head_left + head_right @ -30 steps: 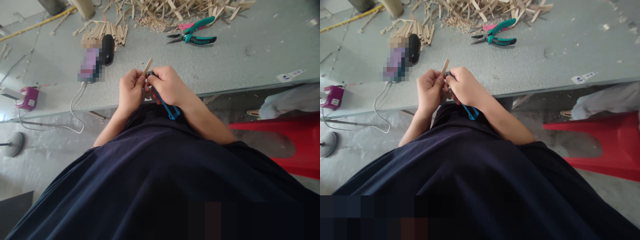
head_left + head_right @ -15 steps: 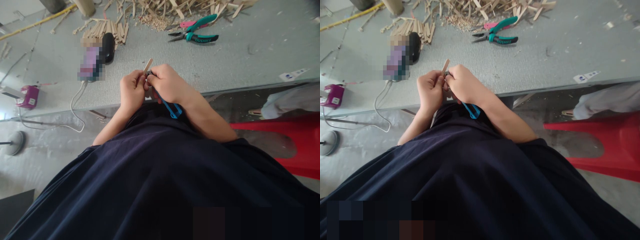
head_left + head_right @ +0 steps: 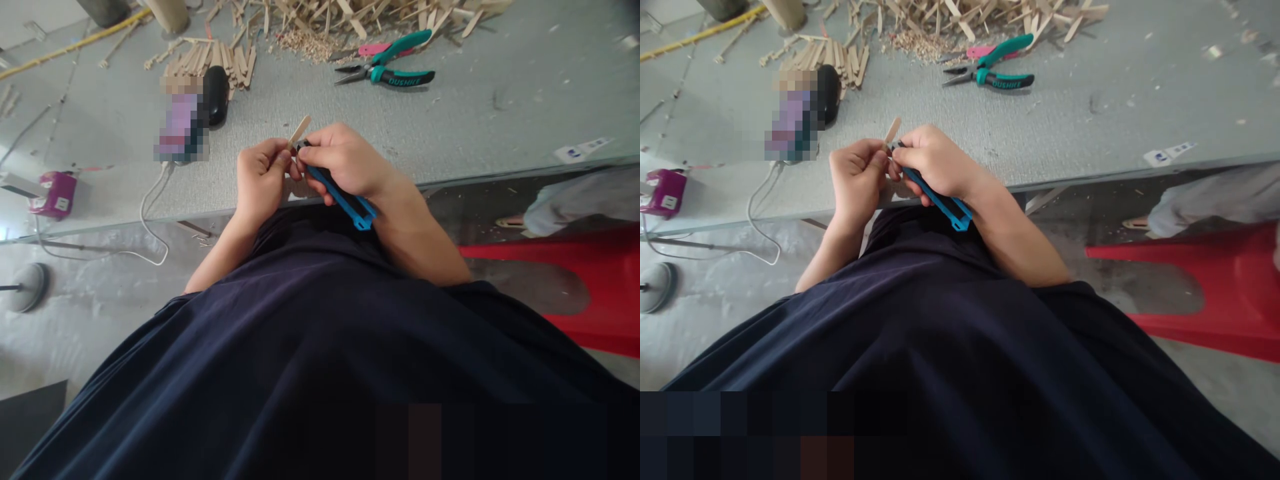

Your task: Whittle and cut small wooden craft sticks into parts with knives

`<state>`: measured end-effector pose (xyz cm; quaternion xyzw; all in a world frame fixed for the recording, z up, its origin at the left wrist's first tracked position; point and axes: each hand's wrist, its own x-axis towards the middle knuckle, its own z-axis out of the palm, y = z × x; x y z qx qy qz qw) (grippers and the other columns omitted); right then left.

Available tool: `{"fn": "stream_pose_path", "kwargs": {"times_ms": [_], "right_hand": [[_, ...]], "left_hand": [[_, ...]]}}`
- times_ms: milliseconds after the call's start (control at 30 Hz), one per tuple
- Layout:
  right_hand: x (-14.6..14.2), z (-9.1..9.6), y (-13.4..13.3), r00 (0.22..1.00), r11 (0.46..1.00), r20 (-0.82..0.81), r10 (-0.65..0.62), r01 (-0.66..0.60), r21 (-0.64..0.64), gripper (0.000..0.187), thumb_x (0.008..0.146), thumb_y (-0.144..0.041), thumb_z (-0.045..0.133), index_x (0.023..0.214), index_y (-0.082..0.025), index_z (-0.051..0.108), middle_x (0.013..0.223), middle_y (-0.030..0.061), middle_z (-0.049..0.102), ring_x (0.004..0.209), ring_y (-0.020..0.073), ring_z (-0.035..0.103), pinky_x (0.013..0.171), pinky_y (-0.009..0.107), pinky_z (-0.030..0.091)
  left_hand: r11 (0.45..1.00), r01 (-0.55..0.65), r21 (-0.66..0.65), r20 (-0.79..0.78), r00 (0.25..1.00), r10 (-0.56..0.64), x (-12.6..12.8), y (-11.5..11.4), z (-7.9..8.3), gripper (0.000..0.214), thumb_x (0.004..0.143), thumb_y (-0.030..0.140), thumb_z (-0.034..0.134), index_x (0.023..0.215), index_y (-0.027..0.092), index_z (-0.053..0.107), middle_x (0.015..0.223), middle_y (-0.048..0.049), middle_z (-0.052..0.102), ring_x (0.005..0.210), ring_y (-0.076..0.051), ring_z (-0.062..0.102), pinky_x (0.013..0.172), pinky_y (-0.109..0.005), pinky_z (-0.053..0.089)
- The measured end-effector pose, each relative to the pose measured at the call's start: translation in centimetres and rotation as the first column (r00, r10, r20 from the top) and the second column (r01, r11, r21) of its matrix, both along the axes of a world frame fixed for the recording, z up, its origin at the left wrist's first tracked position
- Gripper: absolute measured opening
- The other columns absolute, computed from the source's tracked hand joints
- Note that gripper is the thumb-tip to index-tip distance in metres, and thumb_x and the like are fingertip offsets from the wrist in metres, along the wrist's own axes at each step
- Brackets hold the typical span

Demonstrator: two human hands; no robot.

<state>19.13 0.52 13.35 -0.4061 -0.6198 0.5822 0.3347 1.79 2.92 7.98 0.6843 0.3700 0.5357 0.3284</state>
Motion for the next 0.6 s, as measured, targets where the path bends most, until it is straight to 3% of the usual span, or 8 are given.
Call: {"fn": "stream_pose_path", "kwargs": {"times_ms": [200,600], "right_hand": [[-0.23,-0.51,-0.04,0.998,0.999,-0.044,-0.053,0.053,0.010,0.034,0.107,-0.033,0.059,0.075,-0.022,0.058,0.051,-0.0029,0.052,0.040,0.0092,0.046,0.036,0.022,0.040],[-0.26,-0.59,-0.06,0.998,0.997,-0.026,-0.057,0.058,0.054,0.031,0.103,-0.025,0.058,0.072,-0.024,0.058,0.052,-0.0017,0.053,0.043,0.0119,0.047,0.037,0.027,0.040]], "left_hand": [[0.998,0.053,-0.019,0.071,0.996,-0.051,0.25,0.22,-0.31,0.021,0.103,0.030,0.065,0.084,0.023,0.067,0.064,0.0047,0.065,0.065,-0.012,0.073,0.068,-0.028,0.060],[0.996,0.084,-0.018,0.080,0.993,-0.083,0.00,0.67,-0.96,0.025,0.104,0.040,0.065,0.087,0.023,0.066,0.066,0.0038,0.067,0.066,-0.014,0.074,0.066,-0.028,0.061]]}}
